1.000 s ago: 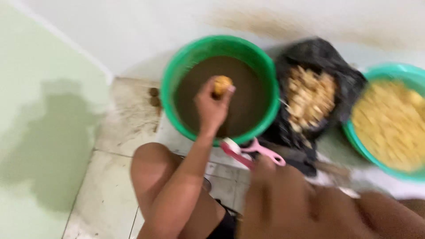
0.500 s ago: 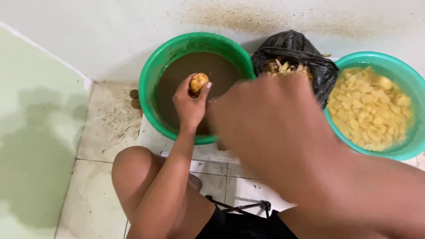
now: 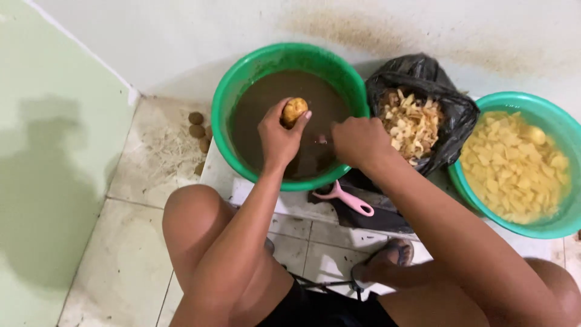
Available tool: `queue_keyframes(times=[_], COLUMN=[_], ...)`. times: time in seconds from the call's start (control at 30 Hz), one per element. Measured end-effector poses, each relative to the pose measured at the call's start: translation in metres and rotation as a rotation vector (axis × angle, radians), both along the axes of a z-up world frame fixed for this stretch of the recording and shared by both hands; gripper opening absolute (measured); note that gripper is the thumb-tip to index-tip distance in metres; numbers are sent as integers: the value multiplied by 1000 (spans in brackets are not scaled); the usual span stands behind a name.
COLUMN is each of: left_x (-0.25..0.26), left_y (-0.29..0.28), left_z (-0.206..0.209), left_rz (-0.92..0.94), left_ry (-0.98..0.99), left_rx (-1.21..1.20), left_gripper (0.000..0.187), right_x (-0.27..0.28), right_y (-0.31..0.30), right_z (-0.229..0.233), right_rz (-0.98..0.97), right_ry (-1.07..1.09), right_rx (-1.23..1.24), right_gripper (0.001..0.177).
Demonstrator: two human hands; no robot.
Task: Peeling a potato with a hand peeler over a basin of water
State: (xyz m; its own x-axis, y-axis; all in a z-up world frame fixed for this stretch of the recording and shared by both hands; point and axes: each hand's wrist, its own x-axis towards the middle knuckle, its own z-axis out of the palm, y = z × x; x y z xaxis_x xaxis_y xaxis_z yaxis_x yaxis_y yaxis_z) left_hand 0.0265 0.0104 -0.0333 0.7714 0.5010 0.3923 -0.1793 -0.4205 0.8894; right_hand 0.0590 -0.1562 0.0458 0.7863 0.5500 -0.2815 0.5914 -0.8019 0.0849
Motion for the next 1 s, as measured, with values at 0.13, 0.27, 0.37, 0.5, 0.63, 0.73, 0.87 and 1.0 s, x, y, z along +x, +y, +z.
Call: queue_keyframes(times=[0.13,0.27,0.37,0.5,0.63,0.73,0.87,1.0], left_x=[5,0,0,0,-3,-8,-11,-14], left_y=[-3,-4,-2,-10,-12,-23,-23,-26], left_z=[-5,0,-3,-4,-7,-6,-3,16], left_rz=[-13,-35,-82,-108,-196,-270,-293,-265], left_ry=[3,7,-30,29,100,139,115,124], left_rx=[-10,10,29,-15,-33,-24,4,61], left_gripper=[50,49,50,54,55,54,55,50], right_x=[-2,-3,-10,-25,-60,-60,-78,-77], right_y=[-5,-21,-31,-53,-62,-71,-69,-67], right_z=[0,1,9,29,39,12,-11,-21], right_rz=[-67,-66,-134,-219,-166,-37,85,103], right_ry=[45,47,19,33,-118,-233,-391,-501], right_rx=[-31,-30,27,160,373,511,532,489], right_gripper=[24,26,27,33,38,42,48,55])
